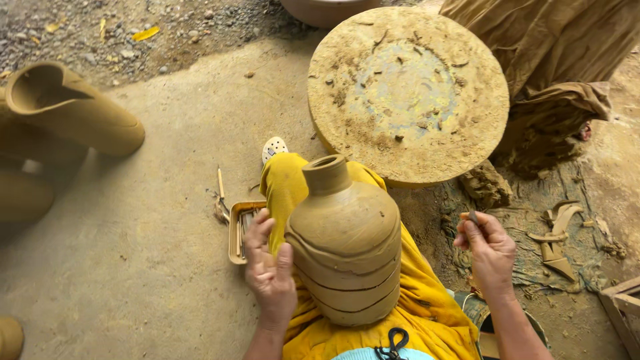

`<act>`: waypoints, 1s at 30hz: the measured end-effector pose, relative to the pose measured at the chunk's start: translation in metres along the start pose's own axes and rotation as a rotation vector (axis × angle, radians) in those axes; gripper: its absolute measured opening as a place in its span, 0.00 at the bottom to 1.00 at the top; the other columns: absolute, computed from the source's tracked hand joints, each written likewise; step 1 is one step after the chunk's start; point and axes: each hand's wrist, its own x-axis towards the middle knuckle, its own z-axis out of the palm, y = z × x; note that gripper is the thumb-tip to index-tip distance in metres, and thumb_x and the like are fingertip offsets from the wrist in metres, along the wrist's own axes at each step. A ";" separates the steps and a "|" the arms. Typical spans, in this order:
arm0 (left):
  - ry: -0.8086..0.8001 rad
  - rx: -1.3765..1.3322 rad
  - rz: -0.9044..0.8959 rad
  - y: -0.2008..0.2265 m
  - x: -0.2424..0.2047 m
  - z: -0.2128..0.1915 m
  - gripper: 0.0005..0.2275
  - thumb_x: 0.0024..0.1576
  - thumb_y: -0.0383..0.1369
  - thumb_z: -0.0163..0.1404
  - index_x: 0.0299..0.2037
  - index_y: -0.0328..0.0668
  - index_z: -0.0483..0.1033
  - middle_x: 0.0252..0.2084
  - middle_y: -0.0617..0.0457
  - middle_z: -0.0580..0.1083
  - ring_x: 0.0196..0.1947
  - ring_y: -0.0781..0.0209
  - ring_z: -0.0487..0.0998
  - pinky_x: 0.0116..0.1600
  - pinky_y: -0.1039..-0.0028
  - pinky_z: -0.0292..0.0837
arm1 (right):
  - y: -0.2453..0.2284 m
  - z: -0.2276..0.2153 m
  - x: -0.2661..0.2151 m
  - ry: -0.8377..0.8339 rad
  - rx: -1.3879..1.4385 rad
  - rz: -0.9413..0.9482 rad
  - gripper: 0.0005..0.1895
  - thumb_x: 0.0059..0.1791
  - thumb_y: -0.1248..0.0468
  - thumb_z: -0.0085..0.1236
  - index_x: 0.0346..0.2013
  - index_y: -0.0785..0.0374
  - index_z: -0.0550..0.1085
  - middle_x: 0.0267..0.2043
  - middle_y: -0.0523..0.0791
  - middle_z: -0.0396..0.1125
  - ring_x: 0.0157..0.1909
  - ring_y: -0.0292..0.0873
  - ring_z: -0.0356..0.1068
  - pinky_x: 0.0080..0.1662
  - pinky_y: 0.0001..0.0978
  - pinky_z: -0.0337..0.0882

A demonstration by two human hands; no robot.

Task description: The person carves decorative grooves into the surface of a clay pot by hand using a small tool, then smooths the edges of the carvings with their fingers.

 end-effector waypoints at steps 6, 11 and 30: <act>-0.220 0.368 0.273 0.011 -0.017 0.004 0.26 0.62 0.45 0.51 0.67 0.41 0.65 0.74 0.44 0.60 0.79 0.45 0.54 0.80 0.53 0.48 | -0.035 0.038 -0.036 -0.144 0.000 -0.246 0.13 0.56 0.75 0.49 0.54 0.65 0.76 0.48 0.42 0.67 0.45 0.33 0.70 0.48 0.25 0.74; -0.193 0.371 0.242 0.011 -0.024 0.005 0.23 0.63 0.45 0.53 0.65 0.42 0.68 0.75 0.44 0.60 0.80 0.43 0.52 0.82 0.52 0.47 | -0.075 0.048 -0.062 -0.172 -0.177 -0.206 0.19 0.49 0.78 0.54 0.54 0.65 0.75 0.42 0.41 0.70 0.43 0.33 0.70 0.46 0.22 0.71; -0.225 0.028 0.359 0.015 -0.036 -0.023 0.08 0.65 0.37 0.52 0.37 0.45 0.72 0.31 0.59 0.73 0.36 0.63 0.75 0.50 0.65 0.77 | -0.135 0.086 -0.078 -0.755 -0.422 -0.808 0.28 0.55 0.54 0.52 0.63 0.70 0.67 0.23 0.42 0.67 0.23 0.39 0.66 0.29 0.36 0.67</act>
